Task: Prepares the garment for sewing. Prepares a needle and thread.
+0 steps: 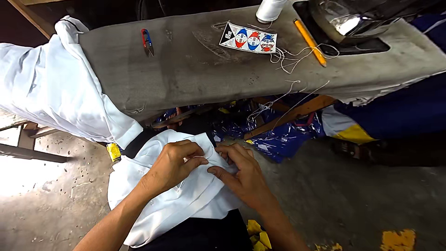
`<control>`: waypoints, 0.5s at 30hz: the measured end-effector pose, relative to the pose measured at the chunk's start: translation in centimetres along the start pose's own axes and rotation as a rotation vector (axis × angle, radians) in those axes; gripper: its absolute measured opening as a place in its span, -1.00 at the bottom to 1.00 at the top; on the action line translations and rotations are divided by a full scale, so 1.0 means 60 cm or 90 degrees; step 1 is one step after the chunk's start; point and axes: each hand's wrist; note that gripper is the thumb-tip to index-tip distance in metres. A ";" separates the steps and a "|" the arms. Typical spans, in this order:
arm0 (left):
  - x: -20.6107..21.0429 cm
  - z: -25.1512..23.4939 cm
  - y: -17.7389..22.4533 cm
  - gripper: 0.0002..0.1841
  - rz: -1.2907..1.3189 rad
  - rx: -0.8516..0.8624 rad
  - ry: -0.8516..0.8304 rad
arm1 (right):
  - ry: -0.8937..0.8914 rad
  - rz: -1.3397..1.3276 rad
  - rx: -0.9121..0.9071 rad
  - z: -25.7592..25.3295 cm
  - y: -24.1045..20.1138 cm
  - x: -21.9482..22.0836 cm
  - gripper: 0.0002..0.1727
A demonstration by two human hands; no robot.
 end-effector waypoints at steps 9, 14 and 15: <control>-0.001 0.008 0.035 -0.84 0.177 -0.045 0.046 | -0.044 -0.202 -0.120 0.007 -0.030 -0.007 -0.79; -0.051 0.000 0.028 -0.85 0.185 -0.084 0.170 | -0.092 -0.276 -0.097 0.016 0.000 -0.040 -0.85; -0.064 -0.002 0.026 -0.86 0.201 -0.098 0.171 | -0.100 -0.270 -0.075 0.018 0.008 -0.049 -0.83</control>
Point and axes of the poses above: each hand's wrist, its own z-axis away from the middle knuckle, its own x-axis out of the palm, y = z × x, and after that the axes turned 10 degrees about x, right-handed
